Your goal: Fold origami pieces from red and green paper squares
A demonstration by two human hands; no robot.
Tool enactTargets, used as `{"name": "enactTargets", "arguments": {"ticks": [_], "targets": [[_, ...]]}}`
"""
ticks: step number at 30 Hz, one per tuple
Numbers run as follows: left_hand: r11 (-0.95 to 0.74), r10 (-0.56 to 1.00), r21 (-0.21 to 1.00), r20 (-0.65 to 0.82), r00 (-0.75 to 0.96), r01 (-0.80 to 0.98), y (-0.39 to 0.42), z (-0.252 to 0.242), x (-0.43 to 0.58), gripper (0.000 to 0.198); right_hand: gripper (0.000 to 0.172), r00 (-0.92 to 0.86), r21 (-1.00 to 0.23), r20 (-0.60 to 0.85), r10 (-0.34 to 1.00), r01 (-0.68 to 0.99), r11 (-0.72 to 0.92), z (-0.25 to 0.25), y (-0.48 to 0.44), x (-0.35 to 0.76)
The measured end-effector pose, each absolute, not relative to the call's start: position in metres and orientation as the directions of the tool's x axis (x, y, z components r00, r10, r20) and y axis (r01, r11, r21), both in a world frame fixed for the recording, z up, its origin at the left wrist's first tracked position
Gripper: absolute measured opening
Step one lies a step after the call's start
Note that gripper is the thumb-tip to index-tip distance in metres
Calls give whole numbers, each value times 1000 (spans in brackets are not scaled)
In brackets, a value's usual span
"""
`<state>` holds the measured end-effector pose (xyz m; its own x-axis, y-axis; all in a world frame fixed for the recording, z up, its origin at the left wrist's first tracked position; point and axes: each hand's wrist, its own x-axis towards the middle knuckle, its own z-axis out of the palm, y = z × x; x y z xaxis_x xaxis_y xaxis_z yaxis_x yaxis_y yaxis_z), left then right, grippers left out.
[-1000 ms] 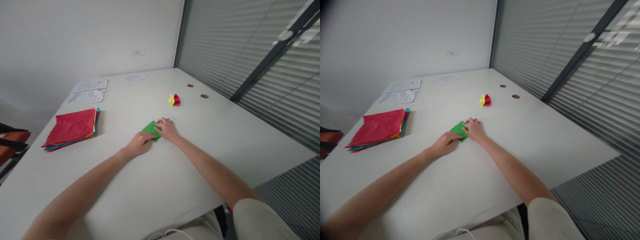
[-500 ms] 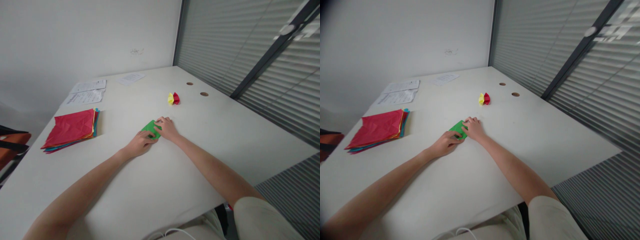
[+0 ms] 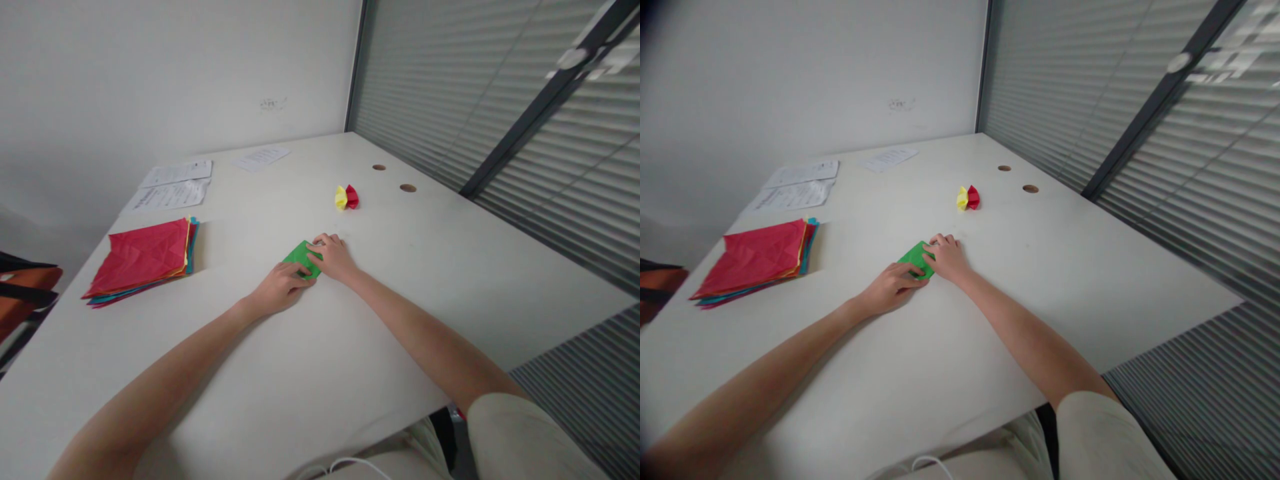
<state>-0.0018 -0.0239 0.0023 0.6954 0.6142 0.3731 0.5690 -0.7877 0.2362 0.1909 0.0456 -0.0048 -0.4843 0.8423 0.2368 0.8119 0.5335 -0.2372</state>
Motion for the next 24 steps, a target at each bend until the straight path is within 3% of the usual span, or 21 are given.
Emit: {"name": "enactTargets", "arguments": {"ticks": [24], "targets": [[-779, 624, 234, 365, 690, 581, -24, 2, -1, 30, 36, -477, -215, 227, 849, 826, 521, -3, 44, 190]]}}
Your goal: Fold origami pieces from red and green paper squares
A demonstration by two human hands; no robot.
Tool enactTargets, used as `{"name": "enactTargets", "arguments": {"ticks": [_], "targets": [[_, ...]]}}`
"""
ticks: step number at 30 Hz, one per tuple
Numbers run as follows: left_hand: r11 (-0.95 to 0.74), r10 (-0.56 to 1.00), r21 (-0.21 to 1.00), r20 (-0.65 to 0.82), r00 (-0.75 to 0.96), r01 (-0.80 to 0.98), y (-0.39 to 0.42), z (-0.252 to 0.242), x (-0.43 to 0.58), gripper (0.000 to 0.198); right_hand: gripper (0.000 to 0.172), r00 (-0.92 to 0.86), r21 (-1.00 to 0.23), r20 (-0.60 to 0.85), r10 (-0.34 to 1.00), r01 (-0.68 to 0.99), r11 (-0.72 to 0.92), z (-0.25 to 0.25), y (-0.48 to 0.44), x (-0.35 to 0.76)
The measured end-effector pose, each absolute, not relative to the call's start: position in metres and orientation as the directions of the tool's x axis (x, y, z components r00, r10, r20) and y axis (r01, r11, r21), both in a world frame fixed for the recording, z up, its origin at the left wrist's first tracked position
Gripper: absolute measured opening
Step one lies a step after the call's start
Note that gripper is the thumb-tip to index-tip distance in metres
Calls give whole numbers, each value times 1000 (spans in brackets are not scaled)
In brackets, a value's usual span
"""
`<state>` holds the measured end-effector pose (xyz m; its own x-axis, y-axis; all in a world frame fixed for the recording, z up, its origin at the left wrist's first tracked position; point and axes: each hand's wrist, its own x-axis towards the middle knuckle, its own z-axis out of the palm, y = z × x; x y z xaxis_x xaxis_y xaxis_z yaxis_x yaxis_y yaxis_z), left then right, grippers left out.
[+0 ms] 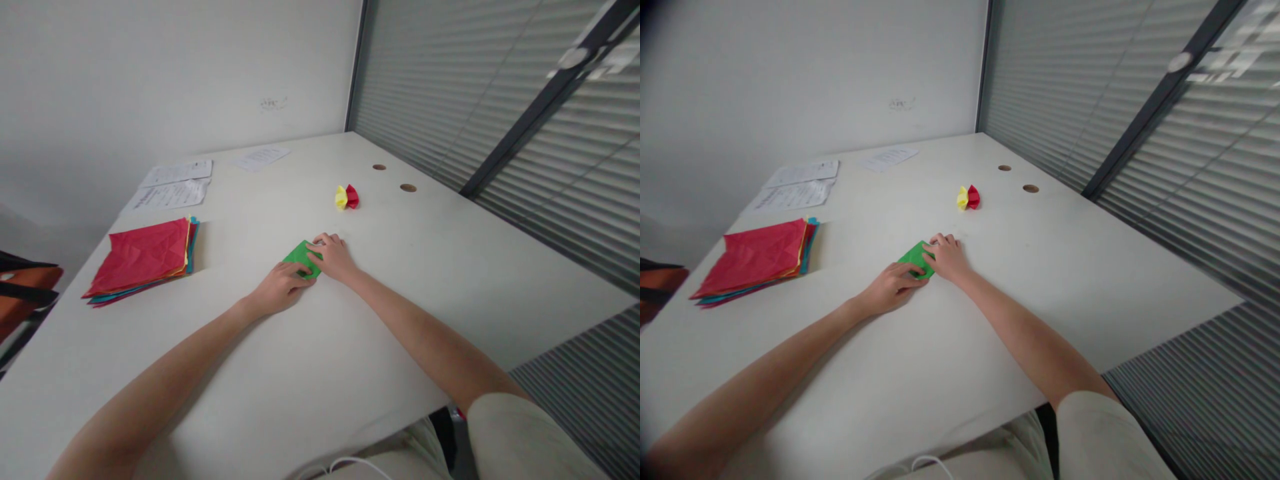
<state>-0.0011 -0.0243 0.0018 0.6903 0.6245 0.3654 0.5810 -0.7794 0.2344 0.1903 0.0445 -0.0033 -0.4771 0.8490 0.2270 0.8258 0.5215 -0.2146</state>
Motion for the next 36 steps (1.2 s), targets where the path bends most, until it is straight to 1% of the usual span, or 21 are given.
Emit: {"name": "enactTargets", "arguments": {"ticks": [6, 10, 13, 16, 19, 22, 28, 31, 36], "targets": [[-773, 632, 231, 364, 684, 592, -25, -1, -2, 32, 35, -474, -218, 231, 849, 826, 520, -4, 45, 189], [-773, 633, 219, 328, 701, 595, -26, -1, -1, 37, 35, -470, -227, 233, 851, 825, 518, -4, 45, 189], [-773, 634, 202, 306, 711, 602, -27, 1, 0, 36, 37, -477, -254, 209, 854, 816, 519, -2, 47, 191], [-771, 635, 205, 319, 704, 603, -26, 2, 0, 35, 44, -530, -282, 121, 839, 793, 541, 3, 52, 195], [-780, 624, 230, 352, 698, 581, -25, 1, 0, 33, 51, -575, -280, 54, 816, 776, 565, 9, 56, 199], [-782, 622, 252, 374, 688, 570, -24, 0, 1, 29, 54, -605, -283, 34, 796, 758, 588, 12, 58, 204], [-783, 620, 263, 385, 683, 563, -22, 2, 5, 24, 65, -662, -344, -5, 750, 705, 620, 14, 62, 217], [-788, 614, 263, 391, 685, 557, -20, 1, 5, 23, 74, -655, -355, -7, 756, 708, 610, 14, 61, 218], [-791, 612, 270, 384, 691, 550, -19, 1, 5, 24, 94, -613, -341, -8, 790, 745, 574, 8, 59, 212]]}}
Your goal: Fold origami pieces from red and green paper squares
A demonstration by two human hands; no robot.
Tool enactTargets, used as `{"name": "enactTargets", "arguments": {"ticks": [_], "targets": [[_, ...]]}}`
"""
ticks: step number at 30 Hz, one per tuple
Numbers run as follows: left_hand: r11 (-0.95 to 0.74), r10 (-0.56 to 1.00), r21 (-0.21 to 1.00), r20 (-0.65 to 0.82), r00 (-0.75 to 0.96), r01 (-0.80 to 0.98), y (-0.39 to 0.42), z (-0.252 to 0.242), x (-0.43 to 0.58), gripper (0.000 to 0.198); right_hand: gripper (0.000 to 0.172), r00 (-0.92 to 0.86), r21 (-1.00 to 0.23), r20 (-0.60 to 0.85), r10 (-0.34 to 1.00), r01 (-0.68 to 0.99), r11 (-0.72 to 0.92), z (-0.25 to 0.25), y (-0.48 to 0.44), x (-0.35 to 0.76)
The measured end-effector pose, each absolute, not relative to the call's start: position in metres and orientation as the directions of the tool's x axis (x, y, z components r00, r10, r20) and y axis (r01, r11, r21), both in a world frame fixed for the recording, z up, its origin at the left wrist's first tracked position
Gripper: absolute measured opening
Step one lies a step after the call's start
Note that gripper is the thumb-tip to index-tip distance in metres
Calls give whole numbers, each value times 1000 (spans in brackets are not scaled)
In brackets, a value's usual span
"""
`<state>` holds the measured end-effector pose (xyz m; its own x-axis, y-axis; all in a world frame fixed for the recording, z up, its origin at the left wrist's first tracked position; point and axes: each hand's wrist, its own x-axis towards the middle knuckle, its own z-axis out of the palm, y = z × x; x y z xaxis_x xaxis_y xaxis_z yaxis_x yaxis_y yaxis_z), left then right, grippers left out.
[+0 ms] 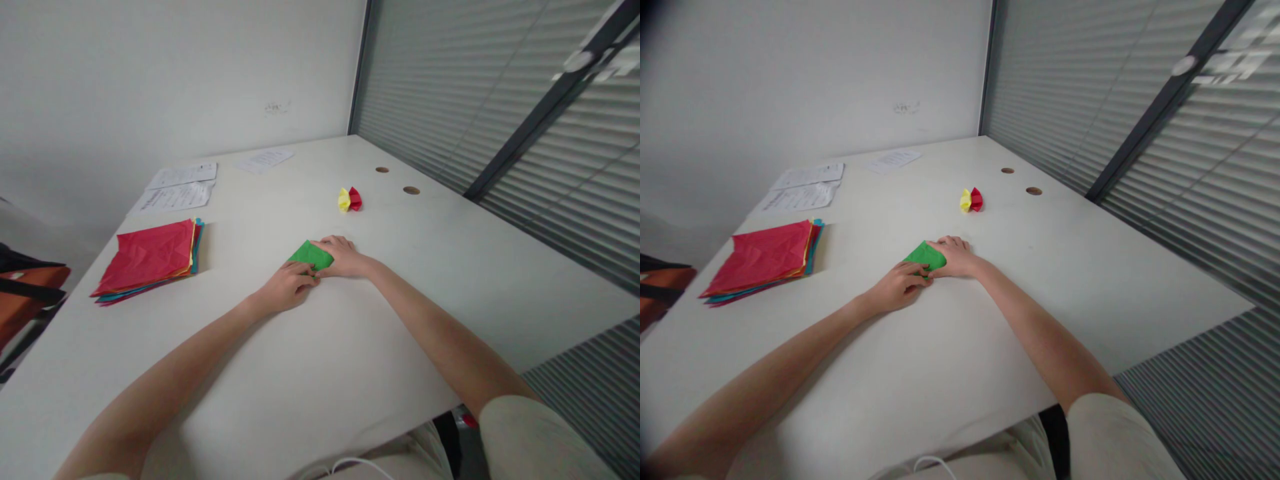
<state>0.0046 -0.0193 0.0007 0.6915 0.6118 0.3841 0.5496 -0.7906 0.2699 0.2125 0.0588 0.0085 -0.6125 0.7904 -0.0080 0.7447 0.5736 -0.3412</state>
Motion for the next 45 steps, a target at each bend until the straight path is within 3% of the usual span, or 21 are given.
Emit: {"name": "enactTargets", "arguments": {"ticks": [4, 10, 12, 15, 16, 19, 22, 31, 37, 41, 45], "targets": [[-789, 614, 266, 383, 691, 554, -20, 2, 5, 23, 104, -535, -286, -22, 845, 813, 507, 5, 70, 216], [-792, 611, 271, 389, 690, 548, -20, 0, 4, 24, 99, -293, -231, 14, 956, 929, 288, 7, 92, 238], [-791, 611, 272, 396, 685, 548, -20, -1, 4, 22, 88, -279, -271, 56, 959, 920, 283, 9, 92, 242], [-788, 615, 263, 390, 685, 557, -20, -1, 4, 22, 46, -342, -340, 219, 914, 851, 400, 14, 80, 242], [-787, 615, 254, 389, 686, 562, -21, -1, 4, 22, 39, -395, -346, 273, 877, 811, 472, 15, 73, 240], [-788, 610, 214, 388, 691, 577, -22, 0, 5, 22, 48, -671, -308, 304, 677, 603, 736, 16, 44, 235], [-784, 612, 176, 373, 697, 595, -24, 1, 7, 22, 52, -795, -276, 249, 554, 490, 827, 12, 16, 232], [-765, 634, 137, 330, 699, 629, -27, -3, 6, 24, 51, -706, -86, 237, 668, 669, 738, 5, 19, 253], [-772, 628, 138, 325, 707, 621, -27, -5, 4, 22, 44, -528, -140, 303, 793, 799, 585, 12, 40, 260], [-771, 625, 140, 352, 697, 621, -28, -8, 4, 20, 44, -534, -224, 399, 745, 731, 644, 23, 33, 243], [-771, 622, 132, 365, 692, 623, -29, -10, 5, 17, 46, -765, -227, 328, 554, 505, 833, 18, 18, 228]]}}
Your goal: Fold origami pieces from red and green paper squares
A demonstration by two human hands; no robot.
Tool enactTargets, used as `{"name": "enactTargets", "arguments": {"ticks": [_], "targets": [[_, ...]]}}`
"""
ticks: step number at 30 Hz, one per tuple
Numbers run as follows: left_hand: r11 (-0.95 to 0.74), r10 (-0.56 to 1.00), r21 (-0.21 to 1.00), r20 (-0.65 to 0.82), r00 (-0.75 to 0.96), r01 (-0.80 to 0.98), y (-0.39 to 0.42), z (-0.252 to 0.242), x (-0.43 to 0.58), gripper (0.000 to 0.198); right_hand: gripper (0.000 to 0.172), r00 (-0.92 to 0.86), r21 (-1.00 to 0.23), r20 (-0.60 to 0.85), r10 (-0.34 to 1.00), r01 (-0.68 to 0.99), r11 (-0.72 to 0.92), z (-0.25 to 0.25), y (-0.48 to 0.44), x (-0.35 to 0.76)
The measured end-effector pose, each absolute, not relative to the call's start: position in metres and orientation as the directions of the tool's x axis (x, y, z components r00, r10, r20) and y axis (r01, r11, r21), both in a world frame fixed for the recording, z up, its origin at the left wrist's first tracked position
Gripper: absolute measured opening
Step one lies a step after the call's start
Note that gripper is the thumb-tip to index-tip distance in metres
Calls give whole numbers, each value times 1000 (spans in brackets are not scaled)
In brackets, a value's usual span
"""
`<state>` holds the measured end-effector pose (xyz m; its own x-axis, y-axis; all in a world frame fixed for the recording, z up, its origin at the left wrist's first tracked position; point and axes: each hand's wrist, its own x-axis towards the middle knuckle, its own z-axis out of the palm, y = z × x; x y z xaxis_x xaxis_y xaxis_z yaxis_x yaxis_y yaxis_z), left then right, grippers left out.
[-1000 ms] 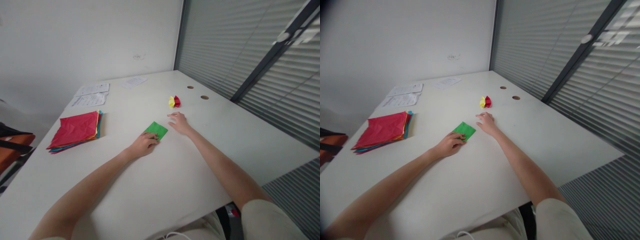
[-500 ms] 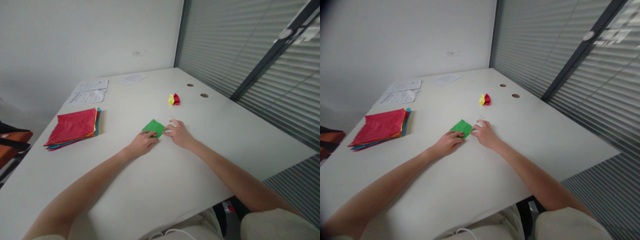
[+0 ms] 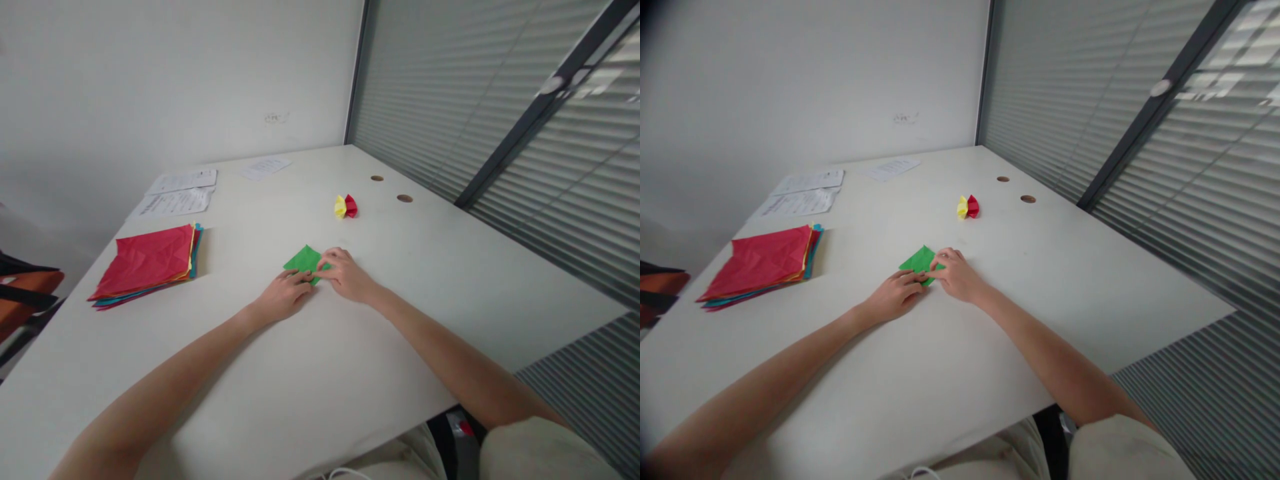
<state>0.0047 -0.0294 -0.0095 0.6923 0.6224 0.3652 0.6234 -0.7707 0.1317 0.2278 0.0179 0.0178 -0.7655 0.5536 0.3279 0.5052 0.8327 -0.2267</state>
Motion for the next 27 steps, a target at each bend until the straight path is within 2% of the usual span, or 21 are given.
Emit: {"name": "enactTargets", "arguments": {"ticks": [3, 7, 11, 14, 16, 19, 23, 27], "targets": [[-775, 620, 143, 360, 698, 615, -29, -8, 5, 16, 44, -809, -191, 296, 508, 471, 861, 8, 18, 233], [-776, 625, 183, 351, 697, 604, -29, -5, 6, 17, 40, -709, -158, 330, 624, 610, 776, 0, 31, 254], [-774, 629, 205, 362, 688, 599, -30, -4, 7, 18, 37, -568, -224, 377, 732, 711, 667, 7, 39, 258], [-759, 645, 224, 382, 662, 611, -32, -5, 6, 20, 34, -490, -318, 329, 807, 747, 583, 17, 41, 246], [-719, 682, 246, 431, 591, 650, -33, -5, 5, 27, 32, -454, -382, 250, 855, 765, 518, 21, 40, 235], [-580, 775, 300, 491, 398, 758, -32, -5, 3, 39, 35, -388, -420, 164, 907, 804, 420, 16, 37, 222], [-389, 890, 409, 400, 221, 826, -28, -8, 2, 57, 39, -297, -461, 203, 933, 811, 359, -2, 29, 216], [-315, 931, 517, 331, 154, 796, -24, -13, -1, 68, 26, -310, -588, 293, 904, 687, 426, -10, 28, 220]]}}
